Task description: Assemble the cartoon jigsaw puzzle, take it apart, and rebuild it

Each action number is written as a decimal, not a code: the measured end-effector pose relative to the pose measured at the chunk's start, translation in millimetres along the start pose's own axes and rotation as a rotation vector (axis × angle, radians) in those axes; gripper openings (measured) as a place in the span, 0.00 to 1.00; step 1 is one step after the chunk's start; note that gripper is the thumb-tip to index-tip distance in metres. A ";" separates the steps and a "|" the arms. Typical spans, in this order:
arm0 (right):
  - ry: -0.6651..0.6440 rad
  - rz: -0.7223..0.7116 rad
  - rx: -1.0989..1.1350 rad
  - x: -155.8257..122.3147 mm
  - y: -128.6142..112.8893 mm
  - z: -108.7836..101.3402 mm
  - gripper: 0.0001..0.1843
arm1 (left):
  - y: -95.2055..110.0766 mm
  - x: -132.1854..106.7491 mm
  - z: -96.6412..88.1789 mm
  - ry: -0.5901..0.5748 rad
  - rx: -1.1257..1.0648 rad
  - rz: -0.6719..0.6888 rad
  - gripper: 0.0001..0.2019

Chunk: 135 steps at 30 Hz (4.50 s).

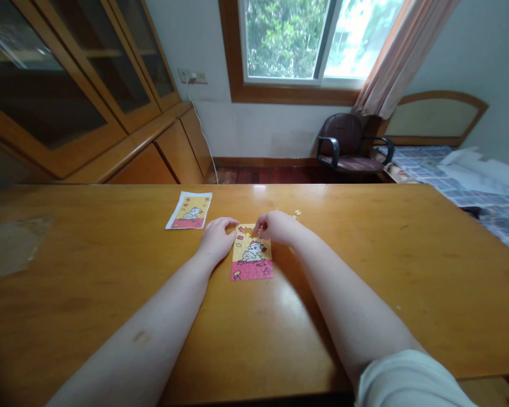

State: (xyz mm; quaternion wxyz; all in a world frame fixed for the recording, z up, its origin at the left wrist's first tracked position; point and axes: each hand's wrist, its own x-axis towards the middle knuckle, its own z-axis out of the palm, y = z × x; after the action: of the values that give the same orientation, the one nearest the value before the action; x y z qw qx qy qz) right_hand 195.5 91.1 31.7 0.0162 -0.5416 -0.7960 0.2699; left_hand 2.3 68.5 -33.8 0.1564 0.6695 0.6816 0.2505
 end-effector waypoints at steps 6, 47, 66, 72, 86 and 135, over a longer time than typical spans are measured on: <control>0.135 -0.040 0.180 10.6 -6.6 26.6 0.09 | -0.4 0.0 0.1 0.002 0.006 0.004 0.12; 0.369 -0.191 0.016 23.5 -2.3 51.9 0.09 | -0.9 -0.2 0.4 0.002 0.021 0.017 0.12; 0.393 -0.172 0.038 26.1 -0.6 54.9 0.09 | -0.2 -0.2 1.0 -0.003 0.035 0.017 0.11; 0.398 -0.178 0.038 24.6 -2.2 53.2 0.10 | 0.9 -0.8 -0.3 -0.009 0.041 0.015 0.11; 0.401 -0.258 -0.049 22.3 0.6 50.8 0.14 | 1.2 -0.8 -1.1 -0.008 0.015 0.000 0.11; 0.092 0.254 -0.067 20.8 40.2 5.6 0.08 | -0.1 0.1 0.0 -0.031 0.054 -0.006 0.14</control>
State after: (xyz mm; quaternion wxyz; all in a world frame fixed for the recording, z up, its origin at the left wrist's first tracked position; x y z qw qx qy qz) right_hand 219.4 117.7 3.4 0.0002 -0.6501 -0.7278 0.2182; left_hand 2.2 68.6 -33.8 0.1493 0.6752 0.6877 0.2212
